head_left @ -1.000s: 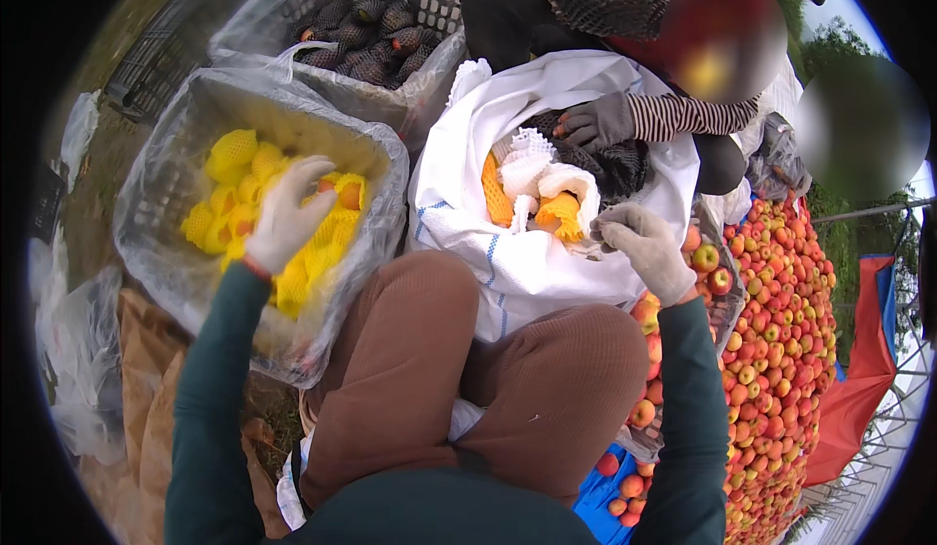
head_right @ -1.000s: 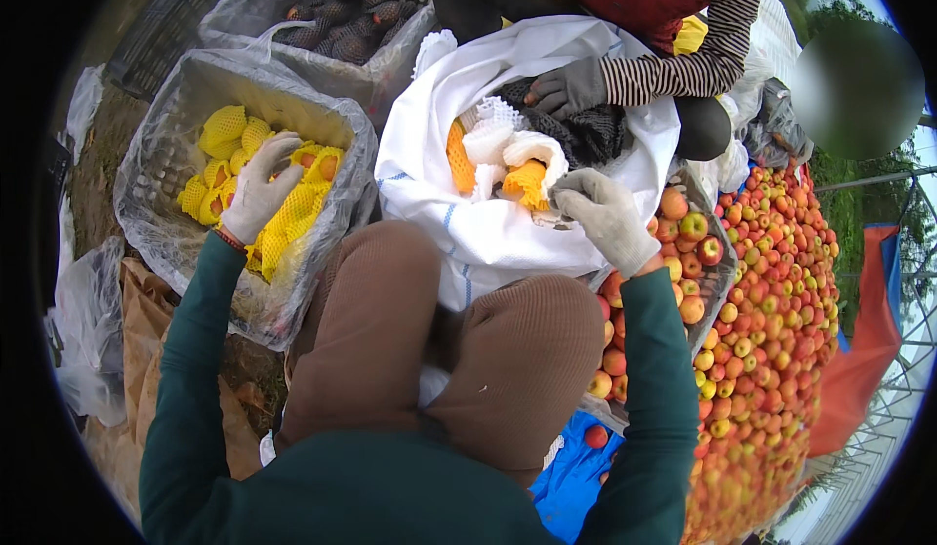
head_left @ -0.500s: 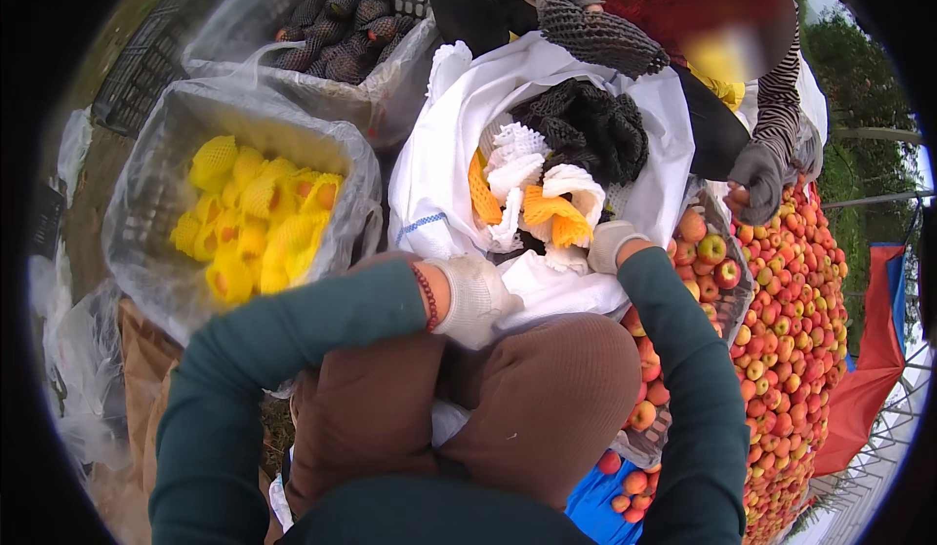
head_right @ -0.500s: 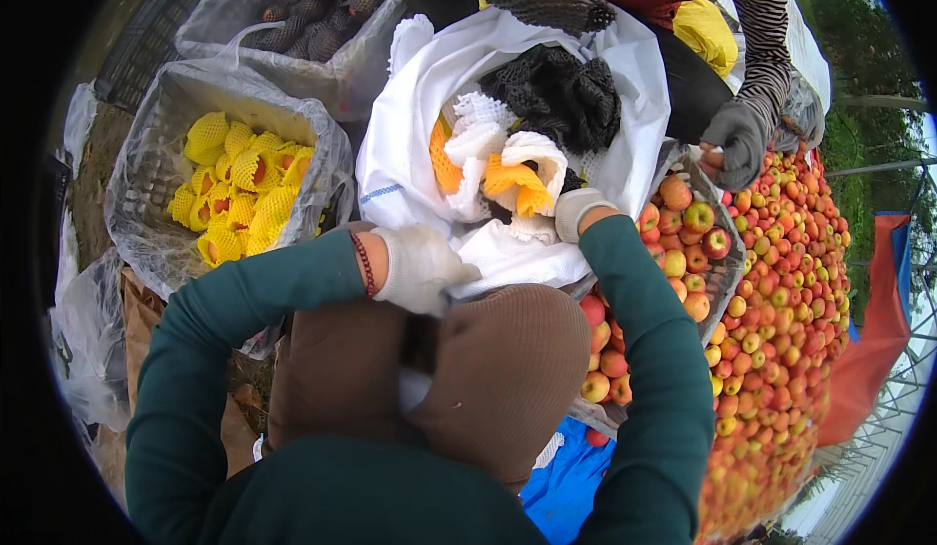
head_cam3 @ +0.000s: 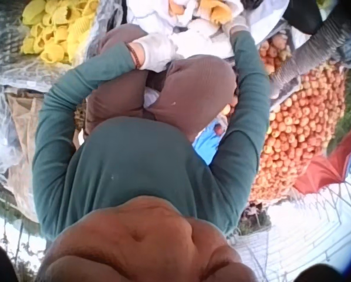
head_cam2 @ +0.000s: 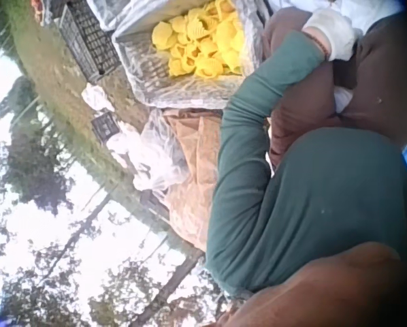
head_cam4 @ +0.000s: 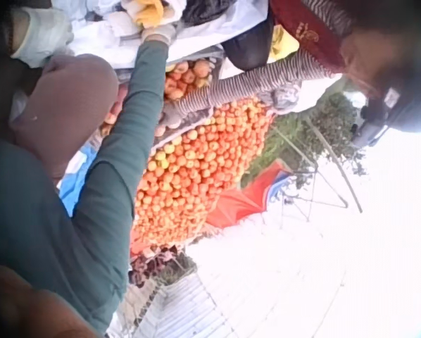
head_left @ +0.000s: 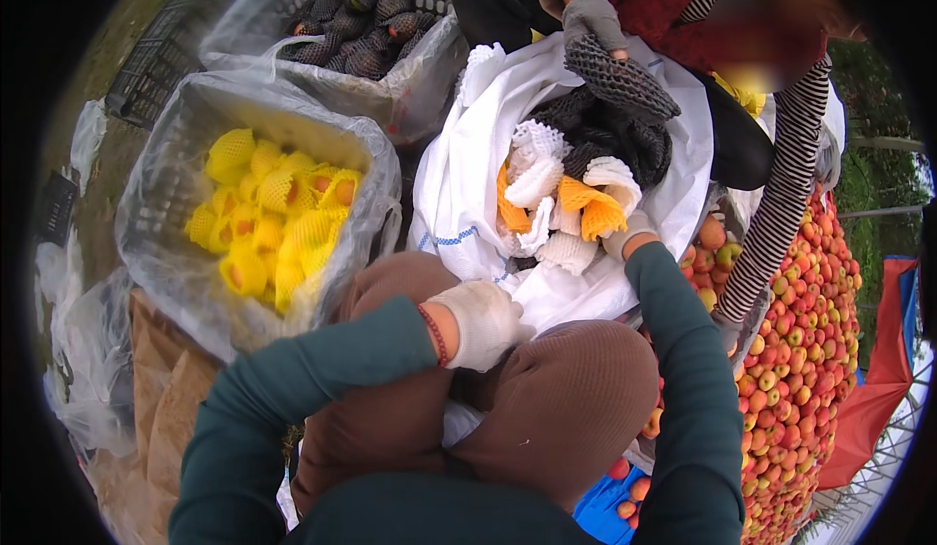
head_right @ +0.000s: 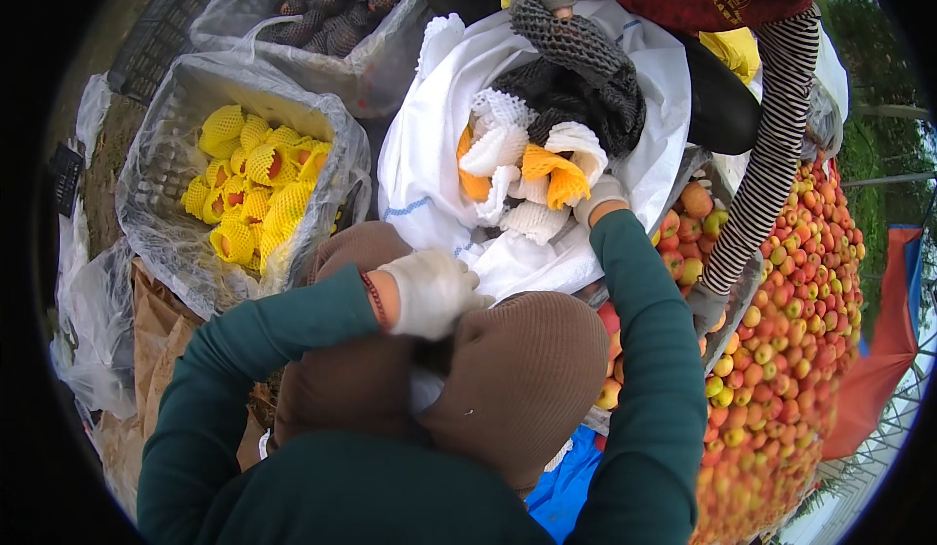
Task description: The person picks apples from a large pile, places each one into a yellow foam net, and then puts the netted apple into a plastic-lined crate. The process is repeated continuously.
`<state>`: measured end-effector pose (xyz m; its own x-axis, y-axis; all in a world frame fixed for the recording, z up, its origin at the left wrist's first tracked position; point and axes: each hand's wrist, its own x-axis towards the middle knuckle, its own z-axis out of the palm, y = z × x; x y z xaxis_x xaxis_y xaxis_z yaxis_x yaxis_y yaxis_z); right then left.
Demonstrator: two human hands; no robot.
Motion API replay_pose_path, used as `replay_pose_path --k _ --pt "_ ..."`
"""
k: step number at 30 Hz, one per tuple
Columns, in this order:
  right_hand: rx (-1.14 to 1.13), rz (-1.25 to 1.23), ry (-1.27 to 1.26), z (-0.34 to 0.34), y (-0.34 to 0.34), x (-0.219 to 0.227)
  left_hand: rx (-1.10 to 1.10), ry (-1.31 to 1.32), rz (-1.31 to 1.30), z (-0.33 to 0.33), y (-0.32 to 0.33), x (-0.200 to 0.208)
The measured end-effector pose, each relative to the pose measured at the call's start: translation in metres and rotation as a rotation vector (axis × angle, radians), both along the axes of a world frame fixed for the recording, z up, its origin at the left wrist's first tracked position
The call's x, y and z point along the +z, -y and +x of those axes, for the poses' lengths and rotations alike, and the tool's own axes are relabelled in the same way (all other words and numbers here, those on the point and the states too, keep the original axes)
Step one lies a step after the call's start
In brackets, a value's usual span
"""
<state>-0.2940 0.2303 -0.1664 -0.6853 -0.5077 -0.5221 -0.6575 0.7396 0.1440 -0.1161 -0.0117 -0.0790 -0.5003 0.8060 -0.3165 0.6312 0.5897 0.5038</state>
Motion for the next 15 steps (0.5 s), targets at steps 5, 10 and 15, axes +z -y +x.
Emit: replay_pose_path --k 5,10,15 --pt "0.052 -0.061 -0.048 -0.013 -0.004 -0.009 0.007 -0.017 0.037 -0.003 -0.005 -0.01" --pt "0.198 -0.149 -0.132 -0.012 -0.047 -0.019 0.016 -0.01 0.006 -0.01 -0.008 0.0" --pt "-0.324 -0.721 0.09 0.038 -0.02 0.125 0.219 0.003 0.141 -0.003 -0.001 0.004"
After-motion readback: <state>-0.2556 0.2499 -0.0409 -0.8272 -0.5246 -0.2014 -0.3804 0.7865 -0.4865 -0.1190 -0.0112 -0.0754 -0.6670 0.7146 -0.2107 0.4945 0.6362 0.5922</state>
